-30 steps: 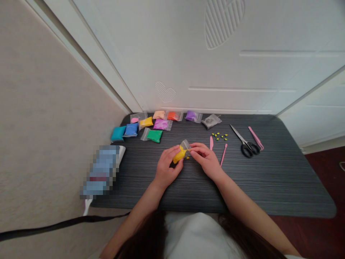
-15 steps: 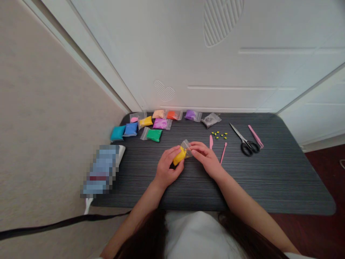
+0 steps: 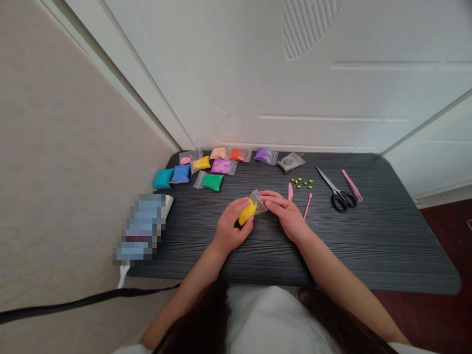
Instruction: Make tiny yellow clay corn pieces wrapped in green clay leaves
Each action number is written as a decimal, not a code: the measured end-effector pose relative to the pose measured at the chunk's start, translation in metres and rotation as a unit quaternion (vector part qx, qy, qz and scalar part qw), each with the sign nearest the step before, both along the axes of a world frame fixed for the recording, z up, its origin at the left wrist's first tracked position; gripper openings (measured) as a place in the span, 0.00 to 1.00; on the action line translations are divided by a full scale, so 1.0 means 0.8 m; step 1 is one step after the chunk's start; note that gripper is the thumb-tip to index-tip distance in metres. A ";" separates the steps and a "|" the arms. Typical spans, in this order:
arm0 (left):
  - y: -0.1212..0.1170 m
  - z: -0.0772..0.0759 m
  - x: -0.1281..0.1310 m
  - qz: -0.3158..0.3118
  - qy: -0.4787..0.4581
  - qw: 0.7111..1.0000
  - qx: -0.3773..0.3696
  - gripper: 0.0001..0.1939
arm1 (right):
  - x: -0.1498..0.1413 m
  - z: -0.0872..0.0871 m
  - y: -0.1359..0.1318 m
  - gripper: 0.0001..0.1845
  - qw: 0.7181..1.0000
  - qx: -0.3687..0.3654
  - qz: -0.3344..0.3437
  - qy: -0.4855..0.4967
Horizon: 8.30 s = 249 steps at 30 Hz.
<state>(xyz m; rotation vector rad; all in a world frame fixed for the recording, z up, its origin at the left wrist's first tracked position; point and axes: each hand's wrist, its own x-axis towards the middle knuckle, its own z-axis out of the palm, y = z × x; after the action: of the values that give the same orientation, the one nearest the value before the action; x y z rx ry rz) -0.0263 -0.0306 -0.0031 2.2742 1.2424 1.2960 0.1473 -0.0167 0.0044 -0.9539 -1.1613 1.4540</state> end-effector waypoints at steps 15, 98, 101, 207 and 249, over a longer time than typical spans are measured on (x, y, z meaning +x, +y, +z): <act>-0.001 0.001 0.001 0.001 -0.004 1.000 0.002 0.23 | -0.004 0.002 0.000 0.02 0.999 -0.025 -0.011 0.031; 0.002 -0.004 0.004 0.041 -0.027 0.989 -0.137 0.10 | -0.001 0.008 -0.001 0.07 0.998 0.012 -0.052 -0.046; 0.000 -0.003 0.004 0.039 -0.022 0.989 -0.138 0.09 | -0.002 0.006 -0.002 0.07 0.996 0.020 -0.067 -0.059; 0.025 -0.014 -0.010 0.043 -0.411 0.857 -0.308 0.07 | -0.004 0.000 -0.003 0.11 0.972 0.037 -0.074 -0.218; 0.031 -0.011 -0.013 -0.017 -0.516 0.766 -0.382 0.04 | -0.014 -0.011 -0.004 0.10 0.969 0.052 -0.088 -0.224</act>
<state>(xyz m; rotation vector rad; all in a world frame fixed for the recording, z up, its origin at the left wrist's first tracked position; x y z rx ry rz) -0.0367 -0.0056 -0.0123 0.7561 0.9650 1.3290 0.1360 -0.0201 -0.0040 -1.3184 -1.4203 1.0500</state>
